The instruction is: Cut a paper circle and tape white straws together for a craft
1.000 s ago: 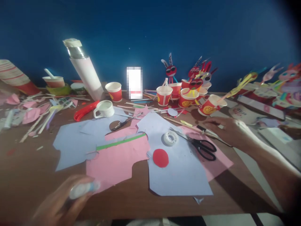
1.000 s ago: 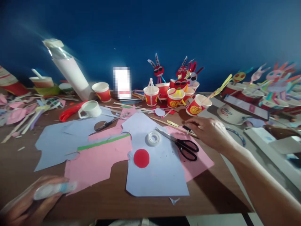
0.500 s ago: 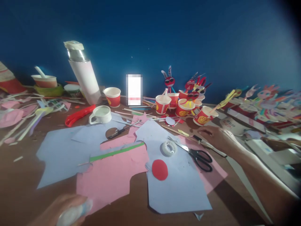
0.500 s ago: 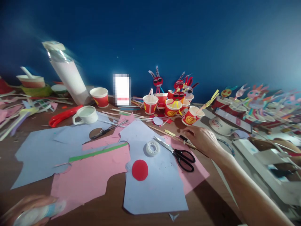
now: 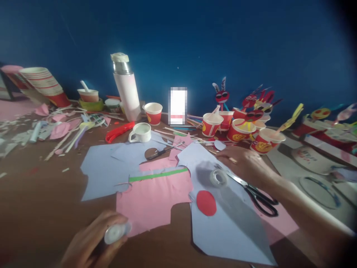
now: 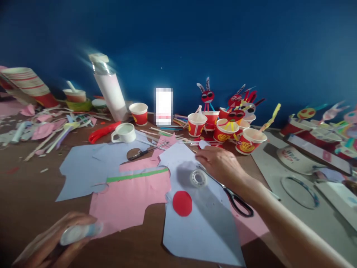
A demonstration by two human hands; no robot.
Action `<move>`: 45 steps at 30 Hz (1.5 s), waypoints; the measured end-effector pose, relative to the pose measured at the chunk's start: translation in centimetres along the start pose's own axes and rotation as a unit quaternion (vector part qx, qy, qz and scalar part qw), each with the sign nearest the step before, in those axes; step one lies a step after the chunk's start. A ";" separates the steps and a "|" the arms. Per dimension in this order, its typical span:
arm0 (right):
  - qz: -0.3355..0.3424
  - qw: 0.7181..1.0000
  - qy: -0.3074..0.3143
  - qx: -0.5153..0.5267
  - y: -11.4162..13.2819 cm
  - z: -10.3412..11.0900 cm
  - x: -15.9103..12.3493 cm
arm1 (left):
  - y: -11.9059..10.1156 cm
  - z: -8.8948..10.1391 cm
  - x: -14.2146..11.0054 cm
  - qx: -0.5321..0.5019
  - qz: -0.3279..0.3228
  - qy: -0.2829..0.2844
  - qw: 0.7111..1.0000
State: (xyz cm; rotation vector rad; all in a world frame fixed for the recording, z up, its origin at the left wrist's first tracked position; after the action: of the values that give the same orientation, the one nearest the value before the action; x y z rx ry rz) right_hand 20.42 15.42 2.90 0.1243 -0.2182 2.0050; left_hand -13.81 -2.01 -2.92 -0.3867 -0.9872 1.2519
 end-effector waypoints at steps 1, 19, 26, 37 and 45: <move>0.032 0.999 0.003 0.010 1.7 0.2 1.0 | -0.1 0.1 0.2 -0.001 -0.015 0.009 1.000; 0.208 0.977 -0.037 0.010 11.7 -4.5 9.6 | -0.7 0.0 0.3 -0.023 -0.043 0.078 0.996; 0.094 0.970 -0.013 0.224 10.7 -0.7 6.7 | -0.8 -0.1 0.3 -0.039 -0.038 0.079 0.995; 0.048 0.865 0.112 0.486 11.3 -1.3 4.3 | -0.6 -0.1 0.0 -0.017 -0.046 0.058 0.997; 0.001 0.895 0.100 0.435 11.0 0.0 3.7 | -0.9 -0.1 0.3 -0.027 -0.045 0.057 0.997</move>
State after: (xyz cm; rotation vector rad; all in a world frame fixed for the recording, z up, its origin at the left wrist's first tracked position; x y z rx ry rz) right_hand 8.94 14.08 2.53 0.4763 0.8292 1.9623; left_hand -13.22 -1.98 -2.23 -0.4473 -0.9324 1.1111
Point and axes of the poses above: each hand's wrist, its own x-axis towards the middle knuckle, its own z-axis out of the back of the hand, y = z × x, the point moved 3 cm from there along x, towards the middle knuckle, and after that the axes turned 10 degrees about -x, right-handed, at the moved point
